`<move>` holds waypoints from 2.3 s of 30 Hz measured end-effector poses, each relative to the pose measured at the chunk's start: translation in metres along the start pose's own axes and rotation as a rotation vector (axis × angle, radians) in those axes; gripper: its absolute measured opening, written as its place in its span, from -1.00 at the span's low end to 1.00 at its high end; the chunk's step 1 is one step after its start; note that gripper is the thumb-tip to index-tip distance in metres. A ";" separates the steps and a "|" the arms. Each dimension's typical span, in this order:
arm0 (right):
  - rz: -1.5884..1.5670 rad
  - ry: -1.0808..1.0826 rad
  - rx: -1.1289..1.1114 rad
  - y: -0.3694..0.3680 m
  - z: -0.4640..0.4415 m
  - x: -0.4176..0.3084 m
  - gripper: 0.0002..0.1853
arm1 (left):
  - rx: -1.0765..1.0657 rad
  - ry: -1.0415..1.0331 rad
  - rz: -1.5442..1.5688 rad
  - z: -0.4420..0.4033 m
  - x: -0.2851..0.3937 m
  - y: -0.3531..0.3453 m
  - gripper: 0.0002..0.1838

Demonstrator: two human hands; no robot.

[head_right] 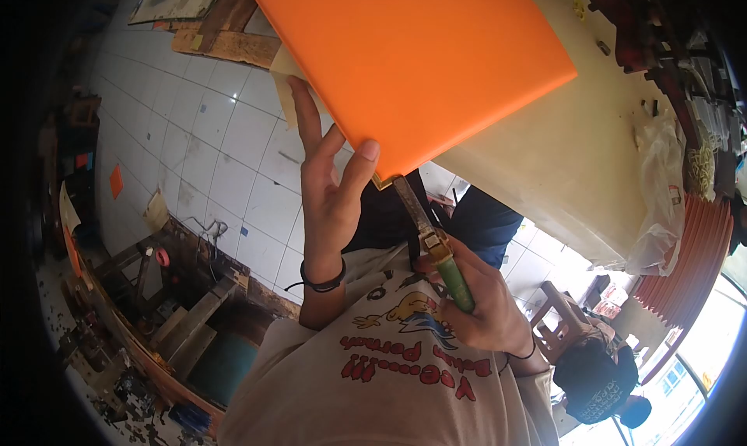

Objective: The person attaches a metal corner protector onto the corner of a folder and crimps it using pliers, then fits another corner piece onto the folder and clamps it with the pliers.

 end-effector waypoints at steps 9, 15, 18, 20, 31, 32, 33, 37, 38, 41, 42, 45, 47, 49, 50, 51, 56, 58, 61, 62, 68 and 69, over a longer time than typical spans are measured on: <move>-0.039 -0.019 0.022 -0.003 -0.002 -0.001 -0.25 | 0.012 -0.013 -0.033 0.000 0.000 0.001 -0.63; -0.032 -0.088 0.056 -0.005 -0.002 0.003 -0.28 | 0.005 -0.035 -0.066 0.000 -0.002 0.000 -0.61; -0.033 -0.144 0.091 -0.006 -0.005 0.000 -0.43 | 0.009 -0.028 -0.063 0.001 -0.002 -0.001 -0.59; 0.028 -0.039 0.120 -0.007 -0.007 0.002 -0.58 | 0.007 -0.028 -0.062 0.001 -0.002 0.000 -0.59; 0.096 0.027 0.150 -0.006 -0.010 -0.004 -0.58 | -0.003 -0.035 -0.054 0.000 -0.002 0.001 -0.58; 0.099 0.028 0.141 -0.006 -0.011 -0.003 -0.57 | -0.004 -0.032 -0.054 0.000 -0.002 0.001 -0.58; 0.095 0.027 0.139 -0.005 -0.011 -0.003 -0.57 | -0.005 -0.029 -0.055 0.000 -0.002 0.001 -0.57; 0.054 -0.049 0.070 -0.002 -0.010 0.003 -0.53 | -0.007 -0.006 -0.033 0.001 -0.002 0.001 -0.56; 0.037 -0.086 0.038 -0.003 -0.009 0.005 -0.50 | -0.006 0.003 -0.029 0.000 -0.002 0.001 -0.56; -0.457 -0.164 0.050 -0.010 -0.003 0.005 -0.40 | -0.005 0.016 -0.031 -0.001 -0.002 0.002 -0.56; -0.377 -0.173 0.019 -0.010 -0.001 0.006 -0.37 | -0.003 0.018 -0.033 -0.001 -0.001 0.002 -0.56; -0.216 -0.139 -0.033 -0.003 0.011 0.012 -0.34 | 0.012 0.072 0.088 -0.001 0.002 0.001 -0.59; -0.221 -0.036 -0.015 -0.005 0.018 0.019 -0.37 | 0.027 0.056 0.079 0.001 0.005 -0.001 -0.63; -0.291 -0.092 0.020 -0.006 0.029 0.019 -0.41 | -0.006 0.038 0.034 0.006 0.010 -0.008 -0.68; -0.327 -0.121 0.044 -0.005 0.035 0.020 -0.43 | -0.046 0.025 -0.007 0.013 0.014 -0.014 -0.71; -0.355 -0.107 0.056 -0.003 0.040 0.023 -0.45 | -0.090 0.013 -0.047 0.019 0.017 -0.022 -0.74; -0.583 -0.053 0.197 -0.008 0.074 0.038 -0.48 | -0.119 0.072 0.082 0.048 0.027 -0.060 -0.79; -0.585 -0.035 0.202 -0.011 0.087 0.047 -0.43 | -0.118 0.130 0.103 0.052 0.026 -0.065 -0.78; -0.626 -0.027 0.232 -0.021 0.094 0.052 -0.27 | -0.119 0.155 0.116 0.053 0.030 -0.065 -0.77; -0.612 -0.035 0.241 -0.025 0.094 0.052 -0.24 | -0.116 0.166 0.132 0.054 0.030 -0.067 -0.77; -0.545 -0.058 0.327 -0.031 0.098 0.062 -0.18 | -0.163 0.245 0.374 0.054 0.025 -0.088 -0.76; -0.546 -0.092 0.341 -0.031 0.099 0.062 -0.18 | -0.164 0.245 0.412 0.054 0.023 -0.092 -0.76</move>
Point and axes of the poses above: each hand's wrist, its own z-axis away from the middle knuckle, its own y-axis out of the back of the hand, x = y × z, the point moved 5 cm from there along -z, towards the middle knuckle, and after that the axes turned 1 degree about -z, right-handed, at the moved point
